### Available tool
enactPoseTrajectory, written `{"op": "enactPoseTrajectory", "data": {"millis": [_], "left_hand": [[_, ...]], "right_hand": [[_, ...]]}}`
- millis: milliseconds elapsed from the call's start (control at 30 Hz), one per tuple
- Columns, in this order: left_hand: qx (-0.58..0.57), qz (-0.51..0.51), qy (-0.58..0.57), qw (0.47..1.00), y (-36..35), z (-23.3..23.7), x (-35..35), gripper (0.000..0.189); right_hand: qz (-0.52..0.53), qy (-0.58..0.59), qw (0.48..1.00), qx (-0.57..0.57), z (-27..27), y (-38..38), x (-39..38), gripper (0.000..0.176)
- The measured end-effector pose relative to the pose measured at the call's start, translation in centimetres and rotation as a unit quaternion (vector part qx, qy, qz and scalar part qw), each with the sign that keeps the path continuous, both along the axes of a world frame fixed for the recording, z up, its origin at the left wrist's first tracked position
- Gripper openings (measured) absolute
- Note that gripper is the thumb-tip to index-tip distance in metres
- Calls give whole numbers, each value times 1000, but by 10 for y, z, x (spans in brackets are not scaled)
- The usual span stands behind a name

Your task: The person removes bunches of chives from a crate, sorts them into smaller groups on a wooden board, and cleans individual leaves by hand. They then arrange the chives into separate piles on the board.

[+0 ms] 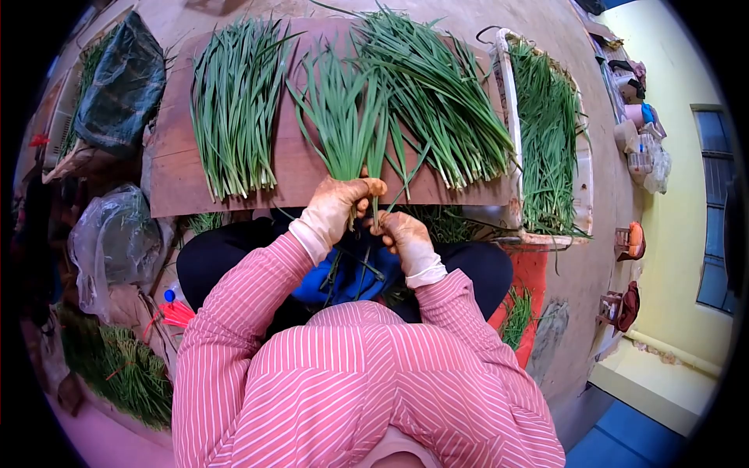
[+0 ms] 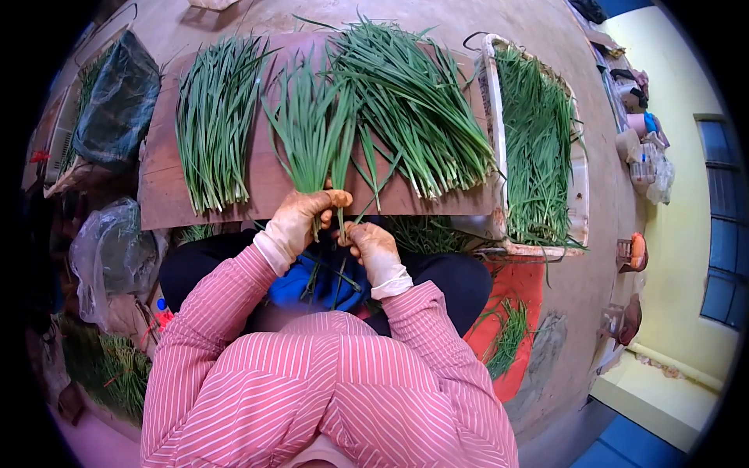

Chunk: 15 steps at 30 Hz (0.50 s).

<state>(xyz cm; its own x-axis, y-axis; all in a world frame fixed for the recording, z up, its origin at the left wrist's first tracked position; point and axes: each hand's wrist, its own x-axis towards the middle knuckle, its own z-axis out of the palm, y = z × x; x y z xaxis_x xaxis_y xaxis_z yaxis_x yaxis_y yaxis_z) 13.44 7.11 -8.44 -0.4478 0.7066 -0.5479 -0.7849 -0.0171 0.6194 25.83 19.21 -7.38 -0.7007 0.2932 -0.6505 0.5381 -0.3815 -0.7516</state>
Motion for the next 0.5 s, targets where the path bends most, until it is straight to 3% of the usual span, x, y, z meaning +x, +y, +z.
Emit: {"op": "enactPoseTrajectory", "data": {"millis": [33,67,100,133,200,233,267,333,367,400,467,500], "left_hand": [[6,24,18,1000,1,0,-4,16],[12,49,36,998,1,1,-8,14],[9,61,14,998,1,10,-11,12],[9,62,14,998,1,12,-13,12],[44,104,7,994,1,14,-16,13],[45,109,-4,993,2,14,-17,14],[46,111,-4,993,1,11,-17,14],[10,62,5,998,-2,2,-17,16],[10,61,6,998,-3,-1,-16,16],[0,49,14,999,-4,-3,-15,17],[-6,34,22,999,-4,-4,-12,18],[0,24,8,1000,-3,-4,-11,20]], "right_hand": [[37,-22,999,16,-3,-3,1,21],[126,5,991,51,-28,0,15,26],[231,-55,962,139,-47,-1,26,32],[329,-115,910,223,-46,-6,29,38],[509,-154,742,408,-35,-11,38,47],[512,-203,765,333,-27,-10,30,54],[513,-203,764,334,-24,-8,25,54],[324,-176,882,295,-16,-1,20,56],[229,-88,937,251,-3,0,18,55],[192,9,958,215,-7,6,18,58],[126,62,986,89,18,-3,3,48],[173,23,977,121,23,-6,-7,42]]}}
